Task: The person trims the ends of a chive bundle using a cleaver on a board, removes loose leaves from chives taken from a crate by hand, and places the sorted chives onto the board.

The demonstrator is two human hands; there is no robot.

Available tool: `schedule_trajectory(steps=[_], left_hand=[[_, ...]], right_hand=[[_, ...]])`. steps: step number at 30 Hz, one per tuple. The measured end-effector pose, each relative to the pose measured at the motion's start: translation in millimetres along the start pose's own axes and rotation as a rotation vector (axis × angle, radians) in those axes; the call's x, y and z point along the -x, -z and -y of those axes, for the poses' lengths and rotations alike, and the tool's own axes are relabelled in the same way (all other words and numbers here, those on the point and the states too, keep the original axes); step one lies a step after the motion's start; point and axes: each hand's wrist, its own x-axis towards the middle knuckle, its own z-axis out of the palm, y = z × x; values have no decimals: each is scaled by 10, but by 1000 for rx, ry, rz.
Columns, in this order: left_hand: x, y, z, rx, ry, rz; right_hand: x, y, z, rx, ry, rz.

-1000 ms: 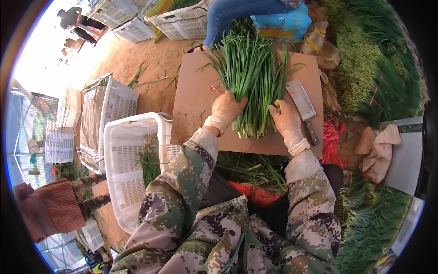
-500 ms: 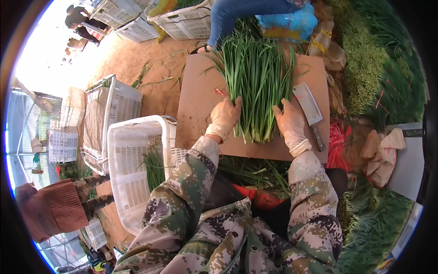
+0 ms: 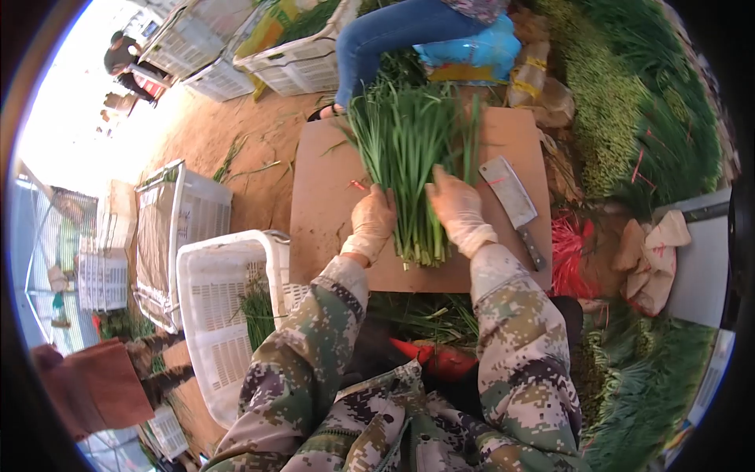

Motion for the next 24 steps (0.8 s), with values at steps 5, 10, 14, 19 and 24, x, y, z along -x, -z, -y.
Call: schedule_trajectory(steps=[5, 10, 14, 19, 24], left_hand=[[-23, 2, -7, -71, -97, -25], [11, 176, -62, -73, -98, -67], [95, 136, 99, 30, -21, -156], [140, 156, 246, 124, 50, -134], [238, 182, 394, 122, 12, -104]], right_hand=[[-76, -15, 212, 76, 53, 99], [-54, 166, -137, 76, -18, -108], [100, 574, -576, -164, -247, -142], [361, 406, -837, 58, -319, 65], [552, 436, -740, -56, -348, 58]])
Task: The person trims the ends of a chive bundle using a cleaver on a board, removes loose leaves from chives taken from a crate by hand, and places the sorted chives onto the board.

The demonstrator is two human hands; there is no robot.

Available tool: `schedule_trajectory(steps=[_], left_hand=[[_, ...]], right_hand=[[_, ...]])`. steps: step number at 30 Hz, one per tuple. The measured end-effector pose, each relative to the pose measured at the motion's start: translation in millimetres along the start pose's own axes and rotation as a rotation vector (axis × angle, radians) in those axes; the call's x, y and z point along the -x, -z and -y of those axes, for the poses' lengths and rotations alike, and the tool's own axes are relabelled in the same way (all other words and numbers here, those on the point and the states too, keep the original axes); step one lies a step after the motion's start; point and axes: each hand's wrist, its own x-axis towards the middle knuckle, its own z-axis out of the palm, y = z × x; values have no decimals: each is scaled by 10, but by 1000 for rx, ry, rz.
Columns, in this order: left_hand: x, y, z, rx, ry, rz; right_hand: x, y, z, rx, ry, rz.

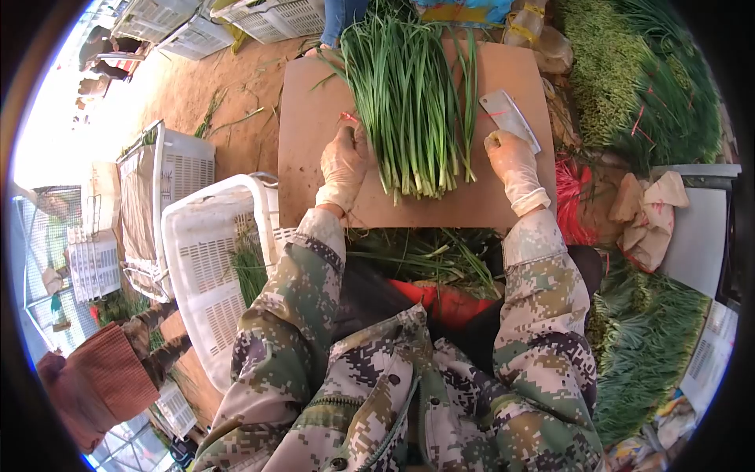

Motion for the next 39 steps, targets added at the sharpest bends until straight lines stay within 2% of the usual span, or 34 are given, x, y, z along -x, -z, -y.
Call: schedule_trajectory(steps=[2, 3, 4, 6, 7, 8, 9, 13, 15, 17, 18, 20, 21, 23, 24, 25, 27, 28, 29, 30, 32, 33, 34, 35, 36, 37, 39], left_hand=[[206, 134, 81, 324, 105, 15], [229, 193, 54, 301, 136, 6], [443, 203, 256, 426, 159, 29], [622, 442, 183, 519, 218, 76], [825, 476, 258, 601, 251, 60], [989, 568, 315, 675, 284, 40], [1011, 573, 309, 659, 210, -7], [1529, 646, 391, 684, 223, 33], [1757, 722, 321, 835, 337, 62], [1814, 748, 284, 873, 358, 68], [1829, 757, 263, 908, 379, 75], [1789, 747, 192, 899, 311, 68], [1741, 732, 136, 893, 238, 63], [1630, 752, -25, 894, 224, 58], [1604, 768, -62, 889, 212, 55], [1603, 745, -51, 910, 186, 51], [1577, 754, -77, 978, 205, 56], [1559, 736, -104, 1060, 222, 60], [1578, 695, -117, 1066, 253, 43], [1629, 767, 2, 1047, 297, -14], [1696, 843, 139, 1059, 347, -17], [1776, 962, 317, 1003, 364, -55], [1798, 896, 311, 996, 359, -23], [1926, 942, 243, 1010, 343, -1], [2043, 1128, 297, 1016, 320, -3], [2139, 1221, 304, 995, 344, -22], [2383, 1266, 426, 893, 322, -45]], right_hand=[[89, 20, -55, -9, -6, 36], [110, -26, -77, -52, -9, 84], [212, 52, -81, -30, -19, 70], [392, 53, 63, -38, -79, 170], [461, -15, 18, 59, 38, 135], [529, -29, 53, 70, 39, 131], [554, -61, 73, 84, 58, 108], [531, -189, 25, 119, 95, 47], [474, -238, 9, 134, 70, 45], [443, -215, -25, -186, 2, 43], [439, -194, -59, -186, 3, 44], [536, 110, 45, -783, -136, 366], [791, 355, 198, -996, -108, 375], [993, 544, 262, -1144, 22, 391], [1360, 820, 298, -1276, 262, 442], [1372, 806, 223, -1130, 314, 399], [1878, 1081, 442, -1443, 516, 879], [1912, 1093, 422, -1438, 450, 901], [1986, 1162, 533, -1104, 495, 993], [2064, 826, 571, -668, 495, 1104], [2104, 324, 338, -240, 677, 828], [2001, -178, 210, 105, 764, 654], [1940, -586, -305, 463, 763, 417], [1774, -1161, -1351, 415, 1169, 282], [1725, -1336, -963, 383, 1256, 276], [1670, -1100, -759, 689, 950, 699], [1639, -774, -436, 1261, 106, 1362]])
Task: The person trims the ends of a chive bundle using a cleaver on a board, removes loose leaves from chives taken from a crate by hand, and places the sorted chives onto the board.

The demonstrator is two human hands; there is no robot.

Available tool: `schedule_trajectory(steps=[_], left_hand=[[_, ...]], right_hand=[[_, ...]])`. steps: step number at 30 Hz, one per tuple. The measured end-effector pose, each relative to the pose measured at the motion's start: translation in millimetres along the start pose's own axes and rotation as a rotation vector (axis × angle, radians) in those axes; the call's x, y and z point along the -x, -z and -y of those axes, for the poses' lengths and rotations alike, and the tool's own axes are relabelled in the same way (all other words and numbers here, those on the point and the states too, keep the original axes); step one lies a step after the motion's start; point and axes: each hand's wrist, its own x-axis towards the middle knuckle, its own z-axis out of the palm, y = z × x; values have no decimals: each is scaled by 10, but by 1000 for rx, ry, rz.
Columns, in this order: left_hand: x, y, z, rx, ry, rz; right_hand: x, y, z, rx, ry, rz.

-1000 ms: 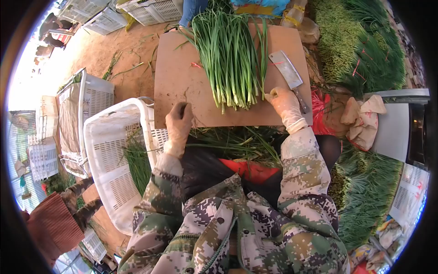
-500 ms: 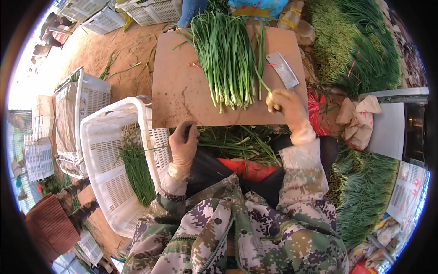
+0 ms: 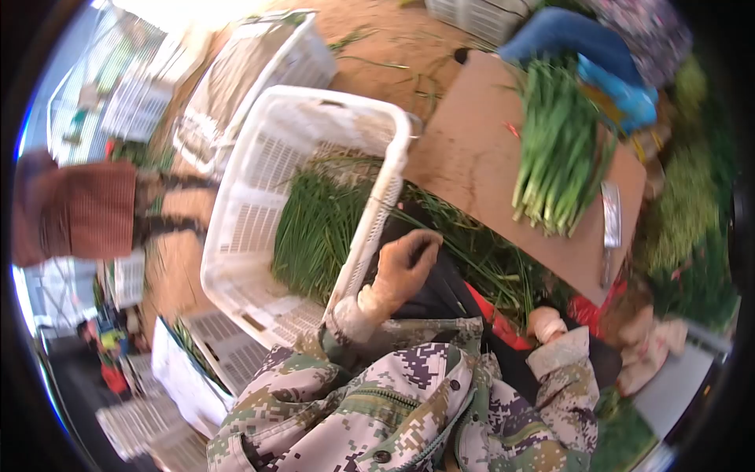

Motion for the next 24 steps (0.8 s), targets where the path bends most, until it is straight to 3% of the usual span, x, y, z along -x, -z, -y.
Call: schedule_trajectory(steps=[1, 2, 3, 5, 7, 8, 9, 10, 11, 13, 15, 17, 18, 19, 21, 24], left_hand=[[127, 90, 24, -150, -121, -48], [246, 158, 88, -120, -86, -92], [345, 560, -54, -138, -52, -196], [570, 840, 228, -186, 20, -401], [788, 1227, 552, -371, 61, -618], [944, 1423, 704, -362, 81, -634], [1108, 1599, 850, -493, 267, -550], [1216, 1698, 1051, -619, 449, -459], [1364, 1775, 1114, -607, 479, -475], [1689, 1932, 1257, -593, 689, -234], [1873, 2043, 1375, -553, 684, -240], [1785, 2192, 1458, -434, 668, -251], [1692, 2295, 1276, -281, 830, -240], [1609, 2430, 1283, -214, 949, -122], [1261, 2632, 1200, -329, 1079, 160], [815, 2766, 1724, -579, 1017, 407]], right_hand=[[-1268, -843, -352, 108, 282, -661], [-985, -590, -377, 123, 209, -501], [-366, 140, -85, 178, 183, -382], [603, 636, 86, -33, 298, -909], [1157, 1127, 517, -552, 554, -1224], [1454, 1367, 810, -693, 682, -1233], [1694, 1582, 1131, -833, 809, -1236], [1712, 1770, 1463, -709, 932, -1391], [1791, 1920, 1788, -580, 1061, -1523], [1913, 2140, 2420, -364, 1215, -1533], [1724, 2309, 2942, -216, 1260, -1620], [1286, 2478, 3187, -48, 1121, -1581], [1164, 2499, 3259, 105, 944, -1625], [1099, 2489, 3355, -8, 935, -1673], [1202, 2449, 3509, -74, 786, -1712], [1120, 2460, 3515, -266, 858, -1812]])
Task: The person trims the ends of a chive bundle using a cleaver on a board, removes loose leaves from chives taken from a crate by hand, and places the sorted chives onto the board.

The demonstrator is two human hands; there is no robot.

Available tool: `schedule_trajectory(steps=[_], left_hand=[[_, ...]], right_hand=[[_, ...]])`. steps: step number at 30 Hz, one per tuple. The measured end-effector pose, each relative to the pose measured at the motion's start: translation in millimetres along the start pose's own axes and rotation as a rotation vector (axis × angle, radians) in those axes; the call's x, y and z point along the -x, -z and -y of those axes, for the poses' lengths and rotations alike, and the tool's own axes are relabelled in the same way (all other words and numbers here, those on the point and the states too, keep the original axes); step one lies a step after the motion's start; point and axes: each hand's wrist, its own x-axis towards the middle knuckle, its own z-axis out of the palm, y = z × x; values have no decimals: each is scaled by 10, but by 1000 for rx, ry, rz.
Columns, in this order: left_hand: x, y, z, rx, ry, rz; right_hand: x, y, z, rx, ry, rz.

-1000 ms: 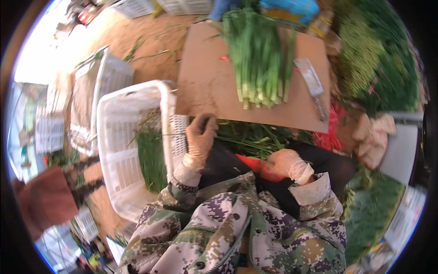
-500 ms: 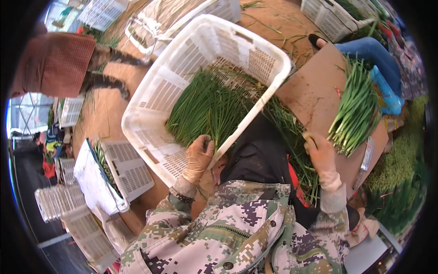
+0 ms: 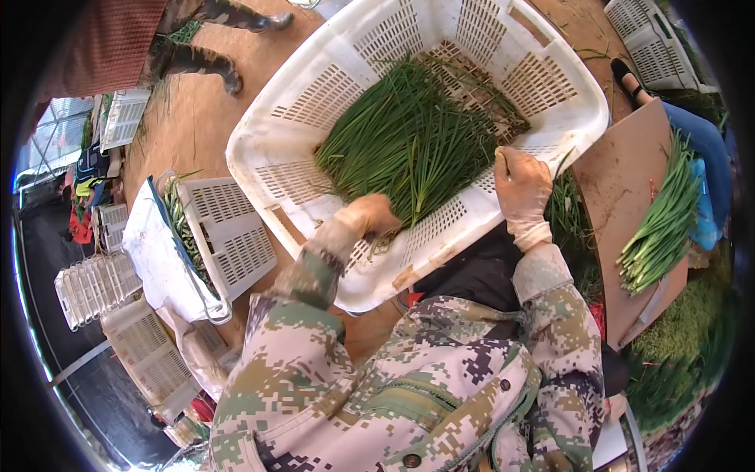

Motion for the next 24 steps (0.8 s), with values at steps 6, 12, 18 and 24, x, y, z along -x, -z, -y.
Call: schedule_trajectory(steps=[6, 12, 18, 24], left_hand=[[-1277, -278, -75, 223, 114, -176], [-1776, -688, -396, 112, 234, -265], [-2074, -639, 144, 307, 102, -303], [-1684, -51, 383, 505, 35, -109]], right_hand=[[-34, 23, -9, -93, 9, -41], [-31, 15, -7, -66, -7, 1], [-30, 3, -29, -53, 24, -22], [-4, 11, -27, -30, 16, -5]])
